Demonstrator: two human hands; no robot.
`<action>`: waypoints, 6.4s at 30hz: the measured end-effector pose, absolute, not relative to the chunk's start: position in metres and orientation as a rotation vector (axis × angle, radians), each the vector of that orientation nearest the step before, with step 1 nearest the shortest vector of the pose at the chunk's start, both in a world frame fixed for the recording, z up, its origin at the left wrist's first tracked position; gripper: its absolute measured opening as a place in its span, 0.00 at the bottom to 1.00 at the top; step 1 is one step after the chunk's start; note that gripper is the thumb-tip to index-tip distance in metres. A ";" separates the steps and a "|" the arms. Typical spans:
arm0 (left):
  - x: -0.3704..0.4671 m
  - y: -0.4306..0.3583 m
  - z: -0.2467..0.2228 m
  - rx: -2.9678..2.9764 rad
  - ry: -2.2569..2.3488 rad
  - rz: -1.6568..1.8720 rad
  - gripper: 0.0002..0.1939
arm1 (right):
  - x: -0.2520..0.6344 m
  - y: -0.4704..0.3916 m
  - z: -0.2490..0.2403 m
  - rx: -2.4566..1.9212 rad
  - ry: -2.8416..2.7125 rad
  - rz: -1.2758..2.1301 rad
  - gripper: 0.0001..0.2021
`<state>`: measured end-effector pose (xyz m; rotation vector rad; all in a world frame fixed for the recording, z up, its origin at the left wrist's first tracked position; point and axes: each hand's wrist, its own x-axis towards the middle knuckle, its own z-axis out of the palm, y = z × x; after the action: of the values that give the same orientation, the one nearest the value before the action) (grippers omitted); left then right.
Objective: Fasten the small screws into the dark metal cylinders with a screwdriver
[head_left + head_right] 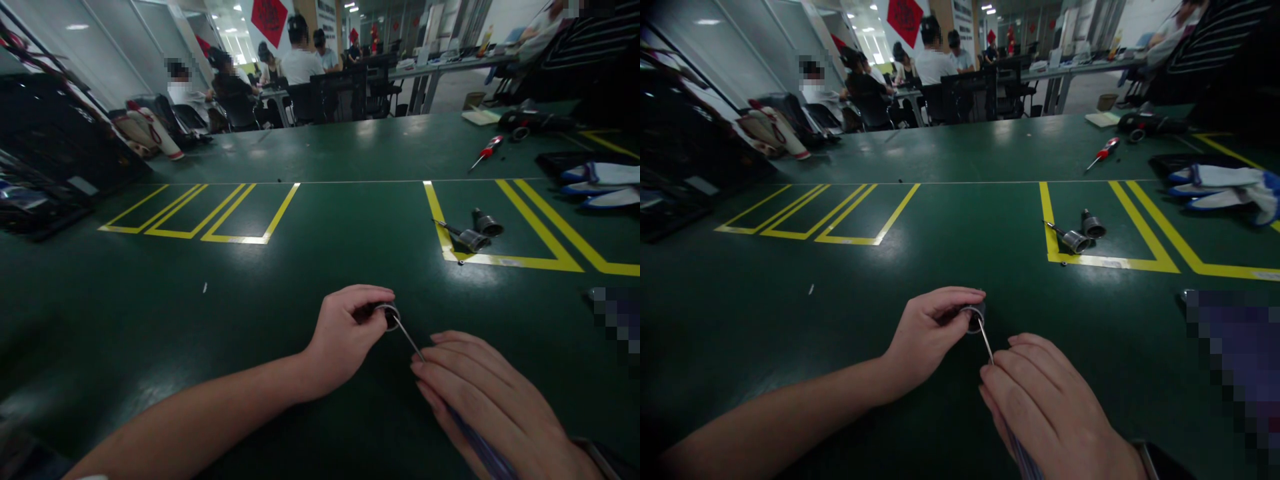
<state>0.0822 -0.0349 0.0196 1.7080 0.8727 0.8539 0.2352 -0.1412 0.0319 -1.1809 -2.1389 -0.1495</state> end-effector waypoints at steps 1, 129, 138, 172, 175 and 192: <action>0.082 -0.032 0.018 1.723 0.872 0.865 0.11 | 0.236 -0.141 0.030 -1.175 -2.136 -0.132 0.09; 0.068 0.077 -0.003 2.312 0.766 0.671 0.08 | 0.226 -0.033 -0.006 -1.319 -0.937 1.098 0.05; 0.063 0.078 0.006 2.311 0.537 0.435 0.07 | 0.229 -0.033 -0.010 -1.368 -0.965 1.068 0.05; 0.067 0.071 0.003 2.801 0.776 0.451 0.05 | 0.213 -0.048 0.010 -1.354 -1.470 0.734 0.04; 0.066 0.071 0.003 2.801 0.743 0.444 0.04 | 0.218 -0.043 0.013 -1.373 -1.271 0.961 0.05; 0.066 0.071 0.002 2.782 0.769 0.481 0.04 | 0.217 -0.044 0.017 -1.381 -1.203 1.009 0.05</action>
<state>0.0659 0.0711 0.0020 2.7822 0.7694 0.4810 0.2175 -0.0439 0.0174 -1.3811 -1.2031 1.0086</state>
